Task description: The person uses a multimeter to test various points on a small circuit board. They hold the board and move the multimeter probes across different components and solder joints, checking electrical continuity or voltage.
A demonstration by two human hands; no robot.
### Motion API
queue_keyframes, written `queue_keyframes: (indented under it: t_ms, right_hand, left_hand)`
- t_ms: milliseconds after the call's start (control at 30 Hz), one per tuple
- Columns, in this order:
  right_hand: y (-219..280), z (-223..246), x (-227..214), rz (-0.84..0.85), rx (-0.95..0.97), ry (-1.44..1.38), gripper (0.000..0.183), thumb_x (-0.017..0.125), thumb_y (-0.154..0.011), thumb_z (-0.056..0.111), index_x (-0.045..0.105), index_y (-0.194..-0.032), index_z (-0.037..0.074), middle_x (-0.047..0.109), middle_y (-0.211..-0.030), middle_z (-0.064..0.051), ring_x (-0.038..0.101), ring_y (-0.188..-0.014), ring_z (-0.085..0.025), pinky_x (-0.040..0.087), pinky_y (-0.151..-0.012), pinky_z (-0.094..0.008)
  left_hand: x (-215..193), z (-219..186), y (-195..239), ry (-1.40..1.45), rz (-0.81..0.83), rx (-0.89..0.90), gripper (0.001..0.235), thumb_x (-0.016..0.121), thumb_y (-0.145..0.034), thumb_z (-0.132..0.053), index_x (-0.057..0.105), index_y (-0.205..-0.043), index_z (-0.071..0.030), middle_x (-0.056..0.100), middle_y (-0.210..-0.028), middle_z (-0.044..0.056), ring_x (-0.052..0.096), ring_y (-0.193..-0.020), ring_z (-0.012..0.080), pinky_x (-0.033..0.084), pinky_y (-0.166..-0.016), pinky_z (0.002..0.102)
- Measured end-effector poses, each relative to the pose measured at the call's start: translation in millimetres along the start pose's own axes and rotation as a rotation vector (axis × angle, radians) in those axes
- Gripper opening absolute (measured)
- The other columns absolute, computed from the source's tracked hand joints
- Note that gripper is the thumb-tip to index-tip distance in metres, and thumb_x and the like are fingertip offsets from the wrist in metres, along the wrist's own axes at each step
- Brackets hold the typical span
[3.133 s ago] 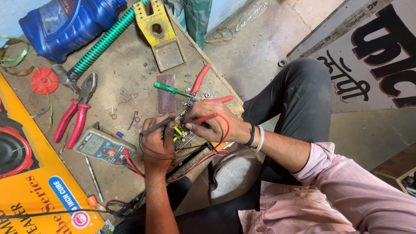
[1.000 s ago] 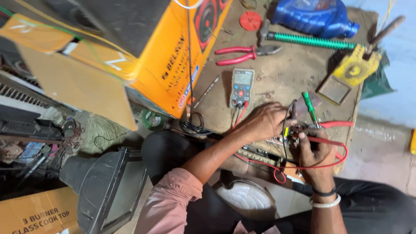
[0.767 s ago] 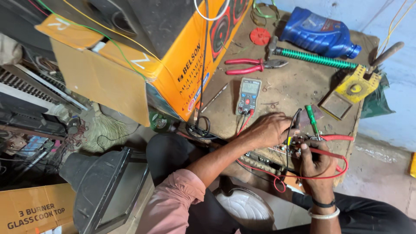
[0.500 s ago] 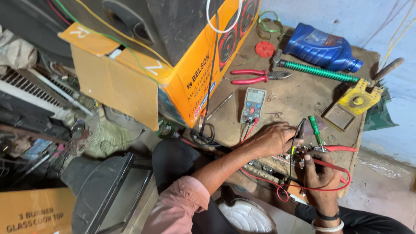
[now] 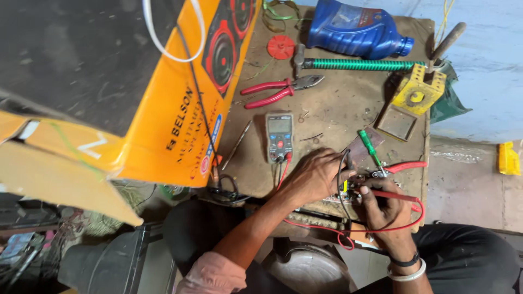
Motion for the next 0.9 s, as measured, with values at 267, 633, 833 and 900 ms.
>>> queue_keyframes:
  t_ms: [267,633,833,900]
  right_hand:
    - [3,-5,1,0.003,-0.021,-0.064,0.012,0.066,-0.097,0.012,0.068,-0.1,0.001,0.07,-0.086,-0.011,0.068,-0.072,-0.018,0.054,-0.065,-0.031]
    - [2,-1,0,-0.003,-0.105,-0.042,0.01,0.067,-0.096,0.011,0.067,-0.1,0.001,0.071,-0.093,-0.013,0.07,-0.082,-0.023,0.055,-0.074,-0.034]
    - [3,6,-5,-0.004,-0.195,-0.049,0.009,0.067,-0.099,0.009,0.065,-0.102,0.001,0.071,-0.098,-0.015,0.07,-0.091,-0.027,0.055,-0.083,-0.037]
    - [6,8,-6,-0.012,-0.231,-0.047,0.009,0.067,-0.101,0.009,0.065,-0.103,0.001,0.071,-0.1,-0.015,0.07,-0.094,-0.028,0.055,-0.086,-0.038]
  left_hand:
    - [-1,-3,-3,-0.014,0.011,0.023,0.026,0.064,-0.101,-0.029,0.068,-0.104,-0.004,0.071,-0.1,0.012,0.067,-0.098,0.0305,0.053,-0.094,0.043]
    - [-2,-2,-4,0.019,-0.024,0.039,0.023,0.068,-0.098,-0.027,0.068,-0.102,-0.004,0.071,-0.098,0.013,0.067,-0.099,0.0325,0.053,-0.093,0.042]
    - [1,1,-4,0.028,-0.006,0.052,0.02,0.069,-0.099,-0.024,0.067,-0.103,-0.004,0.07,-0.098,0.013,0.066,-0.096,0.0315,0.052,-0.092,0.043]
    - [3,0,0,0.046,-0.01,0.082,0.019,0.069,-0.099,-0.023,0.068,-0.105,-0.005,0.071,-0.099,0.011,0.067,-0.096,0.0301,0.052,-0.093,0.042]
Point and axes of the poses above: each hand's wrist, its own y-axis away from the middle knuckle, its own x-axis out of the palm, z = x × y, the point moved 9 cm from there along -y, towards the middle knuckle
